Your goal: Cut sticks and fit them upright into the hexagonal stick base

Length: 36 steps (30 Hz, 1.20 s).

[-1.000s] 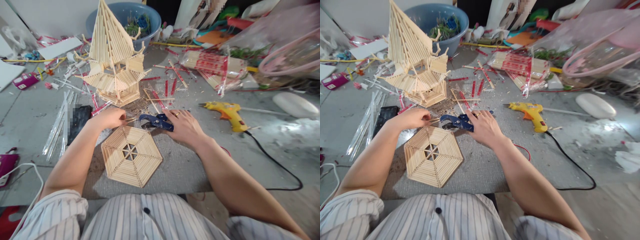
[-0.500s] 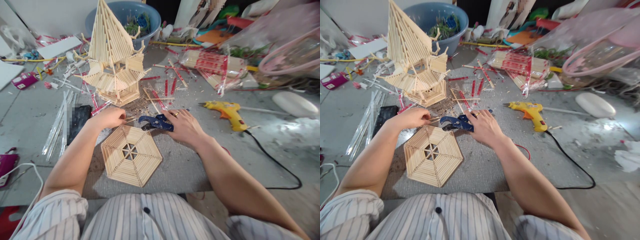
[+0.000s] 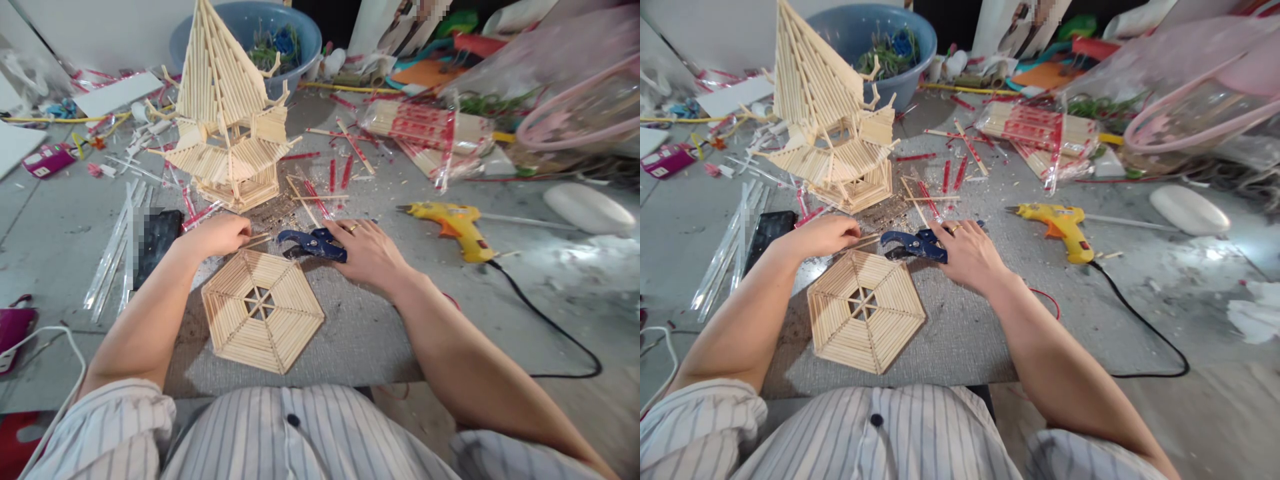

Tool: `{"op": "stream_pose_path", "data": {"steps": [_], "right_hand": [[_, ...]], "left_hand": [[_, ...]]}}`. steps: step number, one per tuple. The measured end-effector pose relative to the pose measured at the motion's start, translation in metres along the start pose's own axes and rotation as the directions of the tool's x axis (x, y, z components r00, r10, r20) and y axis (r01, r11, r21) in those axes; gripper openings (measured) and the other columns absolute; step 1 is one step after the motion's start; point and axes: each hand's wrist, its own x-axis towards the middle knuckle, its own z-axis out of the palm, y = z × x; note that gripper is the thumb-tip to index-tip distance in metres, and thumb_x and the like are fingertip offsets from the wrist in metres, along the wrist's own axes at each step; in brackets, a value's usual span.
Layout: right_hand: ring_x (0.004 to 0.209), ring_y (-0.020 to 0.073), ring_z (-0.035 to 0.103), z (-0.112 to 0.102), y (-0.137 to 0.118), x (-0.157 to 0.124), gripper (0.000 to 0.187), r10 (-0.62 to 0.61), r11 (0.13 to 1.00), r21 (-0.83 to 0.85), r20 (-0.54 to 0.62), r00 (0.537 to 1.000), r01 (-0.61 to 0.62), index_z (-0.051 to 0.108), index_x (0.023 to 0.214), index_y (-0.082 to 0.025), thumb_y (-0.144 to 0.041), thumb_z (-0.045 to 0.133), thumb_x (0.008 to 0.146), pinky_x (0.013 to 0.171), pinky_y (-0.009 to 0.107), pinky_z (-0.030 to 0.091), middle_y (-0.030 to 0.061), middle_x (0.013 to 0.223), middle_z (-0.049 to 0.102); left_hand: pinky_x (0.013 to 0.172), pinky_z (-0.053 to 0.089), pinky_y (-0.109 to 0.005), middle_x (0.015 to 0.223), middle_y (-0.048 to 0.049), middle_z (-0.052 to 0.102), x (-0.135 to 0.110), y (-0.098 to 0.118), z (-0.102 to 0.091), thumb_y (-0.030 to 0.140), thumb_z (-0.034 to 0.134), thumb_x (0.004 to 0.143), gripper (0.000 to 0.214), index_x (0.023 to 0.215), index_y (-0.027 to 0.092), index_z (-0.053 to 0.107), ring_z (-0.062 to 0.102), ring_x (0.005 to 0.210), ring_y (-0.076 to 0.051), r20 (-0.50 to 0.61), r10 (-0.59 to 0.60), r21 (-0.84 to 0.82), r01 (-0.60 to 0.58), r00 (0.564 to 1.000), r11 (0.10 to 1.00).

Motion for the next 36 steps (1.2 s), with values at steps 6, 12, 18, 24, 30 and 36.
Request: {"op": "stream_pose_path", "data": {"steps": [6, 12, 18, 24, 30, 36], "right_hand": [[0.107, 0.0313, 0.055, 0.001, 0.0, 0.001, 0.061, 0.007, 1.0, 0.022, 0.02, 1.0, -0.008, 0.047, 0.135, -0.011, -0.03, 0.058, 0.079, 0.095, 0.043, 0.041, 0.0163, 0.122, 0.059], [0.108, 0.0313, 0.055, 0.002, 0.001, 0.001, 0.06, 0.012, 0.999, 0.043, 0.014, 1.0, -0.012, 0.047, 0.135, -0.012, -0.031, 0.058, 0.079, 0.095, 0.044, 0.041, 0.0169, 0.121, 0.059], [0.106, 0.031, 0.056, 0.003, 0.001, 0.001, 0.06, 0.006, 0.999, 0.034, 0.008, 1.0, -0.006, 0.047, 0.134, -0.012, -0.031, 0.058, 0.078, 0.095, 0.044, 0.041, 0.016, 0.12, 0.06], [0.107, 0.0326, 0.055, -0.001, 0.002, 0.0, 0.064, 0.067, 0.995, 0.074, -0.033, 0.997, -0.065, 0.046, 0.135, -0.014, -0.033, 0.059, 0.076, 0.094, 0.046, 0.042, 0.0159, 0.122, 0.059], [0.106, 0.0323, 0.056, -0.002, 0.008, 0.003, 0.063, 0.171, 0.975, 0.155, -0.055, 0.984, -0.161, 0.045, 0.135, -0.017, -0.032, 0.057, 0.075, 0.091, 0.047, 0.043, 0.0157, 0.123, 0.059], [0.101, 0.032, 0.057, -0.002, 0.012, 0.004, 0.058, 0.26, 0.951, 0.193, -0.065, 0.963, -0.243, 0.047, 0.132, -0.02, -0.036, 0.054, 0.076, 0.087, 0.047, 0.045, 0.0144, 0.118, 0.06]], "left_hand": [[0.069, 0.038, -0.029, 0.095, -0.0078, 0.069, 0.0, 0.001, 0.001, 0.024, 0.046, 0.081, 0.023, 0.093, 0.017, 0.065, 0.06, 0.083, -0.018, -0.011, -0.001, 0.005, 0.001, 1.0, 1.0], [0.067, 0.038, -0.028, 0.093, -0.0072, 0.069, 0.0, -0.001, 0.001, 0.024, 0.047, 0.08, 0.022, 0.091, 0.017, 0.065, 0.059, 0.08, -0.017, -0.013, -0.006, -0.002, 0.006, 1.0, 1.0], [0.068, 0.038, -0.029, 0.094, -0.0069, 0.069, 0.001, -0.002, 0.002, 0.024, 0.047, 0.08, 0.022, 0.091, 0.018, 0.065, 0.06, 0.082, -0.018, -0.011, -0.002, -0.006, 0.002, 1.0, 1.0], [0.068, 0.038, -0.03, 0.092, -0.007, 0.069, 0.001, 0.0, 0.002, 0.027, 0.051, 0.079, 0.02, 0.09, 0.018, 0.064, 0.06, 0.082, -0.019, -0.019, -0.018, -0.01, 0.018, 1.0, 1.0], [0.069, 0.038, -0.03, 0.091, -0.0065, 0.069, 0.001, 0.004, 0.003, 0.028, 0.054, 0.077, 0.018, 0.087, 0.018, 0.065, 0.06, 0.084, -0.02, -0.041, -0.031, 0.014, 0.031, 0.999, 0.999], [0.07, 0.038, -0.03, 0.094, -0.0061, 0.067, 0.0, 0.008, 0.002, 0.029, 0.055, 0.079, 0.018, 0.089, 0.019, 0.066, 0.06, 0.086, -0.02, -0.049, -0.026, 0.032, 0.028, 0.998, 0.999]]}}
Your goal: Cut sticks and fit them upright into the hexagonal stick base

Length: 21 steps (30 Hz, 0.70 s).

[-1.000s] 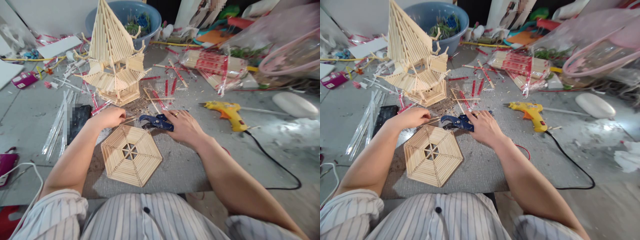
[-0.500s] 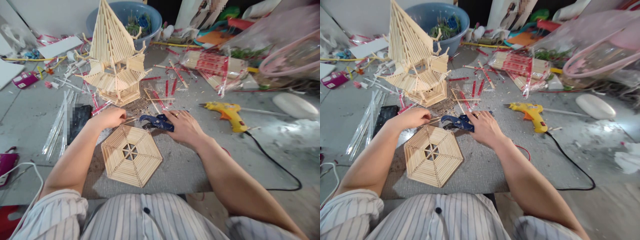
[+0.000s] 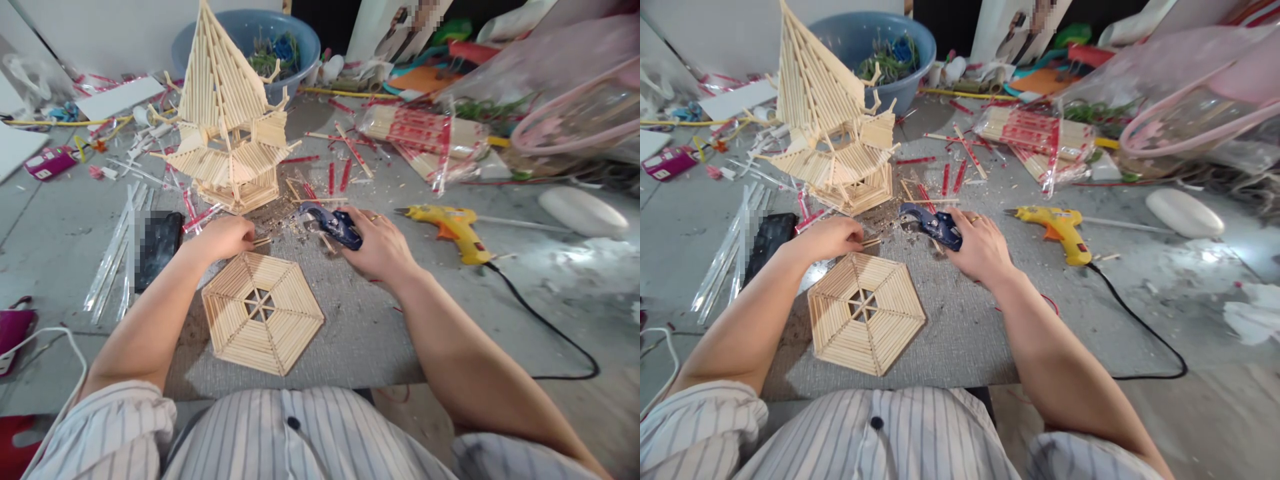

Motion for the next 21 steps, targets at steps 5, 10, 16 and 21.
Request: {"op": "stream_pose_path", "data": {"steps": [5, 10, 16, 21], "right_hand": [[0.099, 0.0324, 0.057, -0.0008, 0.0042, 0.0006, 0.058, 0.075, 0.995, 0.076, -0.094, 0.993, -0.068, 0.045, 0.132, -0.021, -0.032, 0.053, 0.075, 0.084, 0.046, 0.046, 0.0133, 0.111, 0.061], [0.102, 0.0329, 0.056, 0.002, 0.0078, 0.0016, 0.059, 0.084, 0.992, 0.102, -0.116, 0.99, -0.072, 0.045, 0.133, -0.021, -0.032, 0.053, 0.076, 0.085, 0.047, 0.045, 0.0133, 0.111, 0.061], [0.1, 0.032, 0.056, 0.002, 0.0068, 0.0013, 0.06, 0.095, 0.992, 0.091, -0.098, 0.991, -0.086, 0.044, 0.133, -0.021, -0.032, 0.053, 0.075, 0.085, 0.046, 0.045, 0.013, 0.112, 0.061], [0.099, 0.0325, 0.056, 0.0023, 0.0072, 0.0014, 0.059, 0.091, 0.993, 0.088, -0.106, 0.99, -0.082, 0.045, 0.132, -0.021, -0.032, 0.053, 0.075, 0.084, 0.046, 0.045, 0.0136, 0.111, 0.061]], "left_hand": [[0.073, 0.04, -0.031, 0.098, -0.0081, 0.064, -0.0003, -0.0008, -0.0003, 0.03, 0.05, 0.083, 0.024, 0.092, 0.021, 0.07, 0.06, 0.091, -0.022, -0.01, 0.032, 0.06, -0.031, 0.999, 0.998], [0.085, 0.042, -0.031, 0.102, -0.0099, 0.064, -0.0013, -0.0029, -0.0004, 0.023, 0.044, 0.085, 0.033, 0.102, 0.021, 0.072, 0.058, 0.098, -0.021, -0.022, 0.075, 0.056, -0.074, 0.997, 0.996], [0.089, 0.042, -0.032, 0.115, -0.0124, 0.062, -0.0024, -0.0059, 0.0018, 0.007, 0.038, 0.076, 0.05, 0.112, 0.021, 0.07, 0.058, 0.104, -0.023, -0.038, 0.037, 0.037, -0.036, 0.999, 0.999], [0.092, 0.043, -0.036, 0.119, -0.0138, 0.062, -0.0039, -0.0077, 0.0011, 0.008, 0.036, 0.079, 0.049, 0.115, 0.018, 0.068, 0.059, 0.109, -0.026, -0.064, -0.008, 0.064, 0.012, 0.998, 0.998]]}}
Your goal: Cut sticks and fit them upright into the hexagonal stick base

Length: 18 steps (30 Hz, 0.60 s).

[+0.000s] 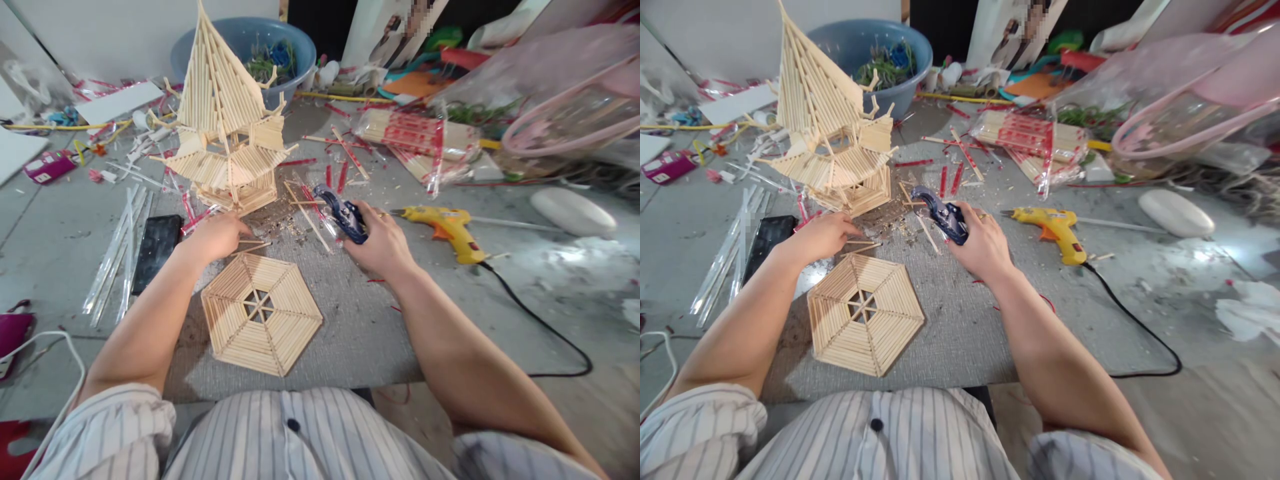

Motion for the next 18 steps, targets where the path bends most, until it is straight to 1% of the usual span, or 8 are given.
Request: {"op": "stream_pose_path", "data": {"steps": [3, 6, 9, 12, 15, 18], "right_hand": [[0.098, 0.0333, 0.056, 0.001, 0.001, 0.001, 0.059, -0.006, 1.0, 0.005, -0.003, 1.0, 0.006, 0.044, 0.133, -0.022, -0.033, 0.053, 0.076, 0.082, 0.048, 0.045, 0.0137, 0.11, 0.061], [0.1, 0.0342, 0.055, 0.001, 0.001, 0.001, 0.062, 0.001, 1.0, -0.008, 0.025, 1.0, -0.001, 0.043, 0.134, -0.02, -0.033, 0.053, 0.075, 0.083, 0.048, 0.045, 0.0151, 0.112, 0.06], [0.1, 0.0343, 0.055, 0.0, -0.001, 0.0, 0.062, -0.009, 1.0, -0.008, 0.042, 0.999, 0.009, 0.043, 0.133, -0.02, -0.033, 0.054, 0.074, 0.084, 0.048, 0.044, 0.0154, 0.111, 0.06], [0.098, 0.0339, 0.055, -0.001, -0.004, 0.0, 0.059, -0.038, 0.999, 0.014, 0.043, 0.998, 0.038, 0.044, 0.132, -0.023, -0.032, 0.053, 0.074, 0.082, 0.048, 0.045, 0.0139, 0.108, 0.06], [0.098, 0.0338, 0.055, -0.003, -0.007, -0.001, 0.057, -0.055, 0.998, 0.006, 0.051, 0.997, 0.055, 0.045, 0.132, -0.025, -0.033, 0.053, 0.076, 0.082, 0.048, 0.044, 0.0135, 0.108, 0.06], [0.099, 0.0337, 0.055, -0.004, -0.01, -0.001, 0.058, -0.049, 0.998, -0.022, 0.073, 0.996, 0.051, 0.044, 0.134, -0.022, -0.036, 0.052, 0.078, 0.082, 0.047, 0.044, 0.0151, 0.111, 0.06]], "left_hand": [[0.094, 0.043, -0.036, 0.121, -0.0137, 0.062, -0.001, 0.002, -0.002, 0.01, 0.036, 0.081, 0.047, 0.116, 0.017, 0.067, 0.058, 0.112, -0.027, 0.002, -0.021, 0.03, 0.021, 1.0, 0.999], [0.094, 0.042, -0.033, 0.118, -0.0123, 0.063, -0.001, 0.003, -0.004, 0.012, 0.038, 0.082, 0.044, 0.115, 0.017, 0.067, 0.058, 0.11, -0.024, 0.003, -0.008, 0.043, 0.007, 1.0, 0.999], [0.092, 0.041, -0.032, 0.11, -0.0118, 0.065, -0.002, 0.005, -0.005, 0.02, 0.042, 0.084, 0.036, 0.11, 0.017, 0.068, 0.059, 0.105, -0.023, -0.001, 0.023, 0.047, -0.023, 1.0, 0.999], [0.088, 0.042, -0.035, 0.105, -0.0148, 0.065, -0.003, 0.01, -0.008, 0.031, 0.048, 0.085, 0.034, 0.105, 0.012, 0.068, 0.058, 0.102, -0.026, 0.017, 0.044, 0.048, -0.044, 0.999, 0.998], [0.085, 0.042, -0.035, 0.102, -0.0138, 0.066, -0.005, 0.016, -0.01, 0.033, 0.051, 0.084, 0.031, 0.102, 0.013, 0.068, 0.059, 0.101, -0.026, 0.027, 0.02, 0.062, -0.022, 0.999, 0.998], [0.085, 0.042, -0.034, 0.104, -0.0124, 0.067, -0.006, 0.023, -0.01, 0.034, 0.049, 0.085, 0.031, 0.102, 0.015, 0.067, 0.06, 0.101, -0.025, 0.025, -0.016, 0.07, 0.014, 1.0, 0.997]]}}
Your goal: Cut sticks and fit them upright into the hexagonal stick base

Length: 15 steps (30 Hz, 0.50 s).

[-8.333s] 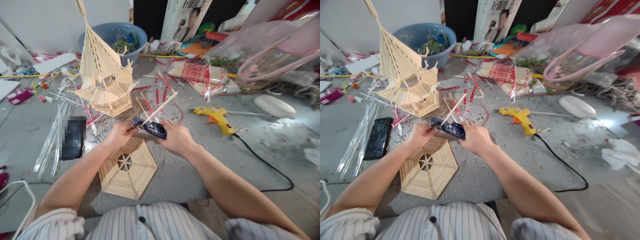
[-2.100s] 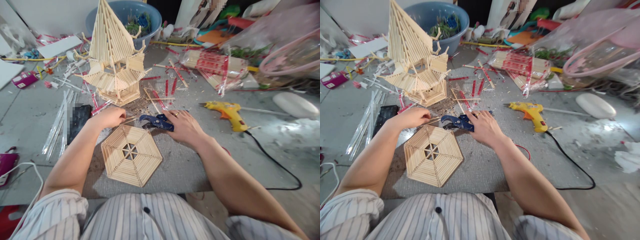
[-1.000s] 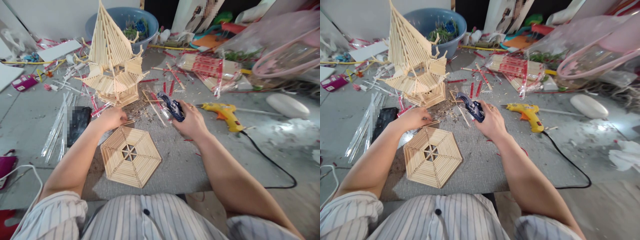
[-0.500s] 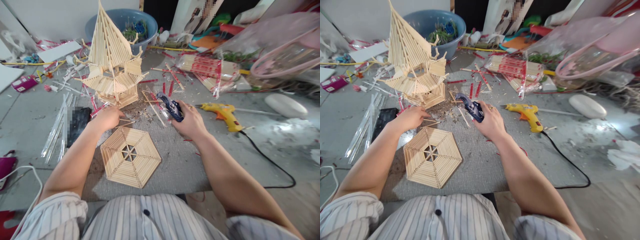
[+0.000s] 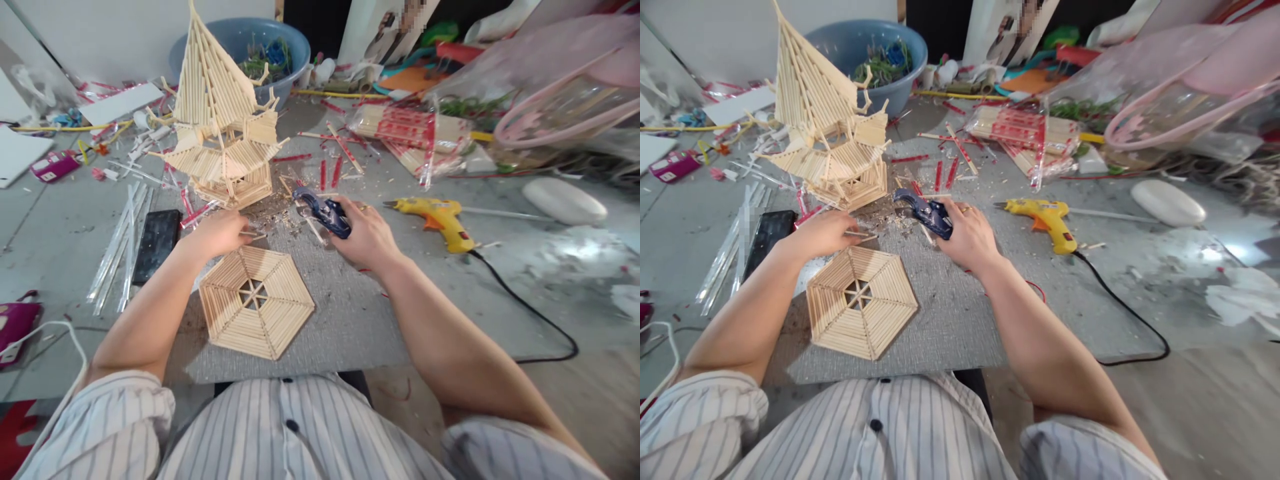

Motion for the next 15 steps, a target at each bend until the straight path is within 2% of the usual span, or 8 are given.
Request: {"op": "stream_pose_path", "data": {"steps": [8, 15], "right_hand": [[0.1, 0.0321, 0.056, 0.001, -0.001, 0.001, 0.057, -0.027, 0.999, -0.029, 0.03, 0.999, 0.028, 0.043, 0.134, -0.023, -0.042, 0.051, 0.08, 0.082, 0.046, 0.044, 0.0149, 0.113, 0.06], [0.095, 0.0318, 0.057, 0.005, -0.001, 0.001, 0.056, -0.079, 0.997, 0.003, -0.002, 0.997, 0.079, 0.046, 0.134, -0.025, -0.041, 0.051, 0.08, 0.081, 0.047, 0.044, 0.0137, 0.108, 0.062]], "left_hand": [[0.076, 0.044, -0.036, 0.105, -0.0147, 0.067, 0.001, 0.006, 0.003, 0.039, 0.046, 0.083, 0.035, 0.099, 0.016, 0.067, 0.061, 0.097, -0.029, 0.026, -0.092, -0.025, 0.093, 0.995, 0.995], [0.084, 0.045, -0.036, 0.11, -0.0139, 0.065, 0.002, 0.013, 0.015, 0.035, 0.049, 0.08, 0.033, 0.102, 0.017, 0.066, 0.059, 0.105, -0.029, -0.075, -0.175, -0.041, 0.173, 0.982, 0.984]]}}
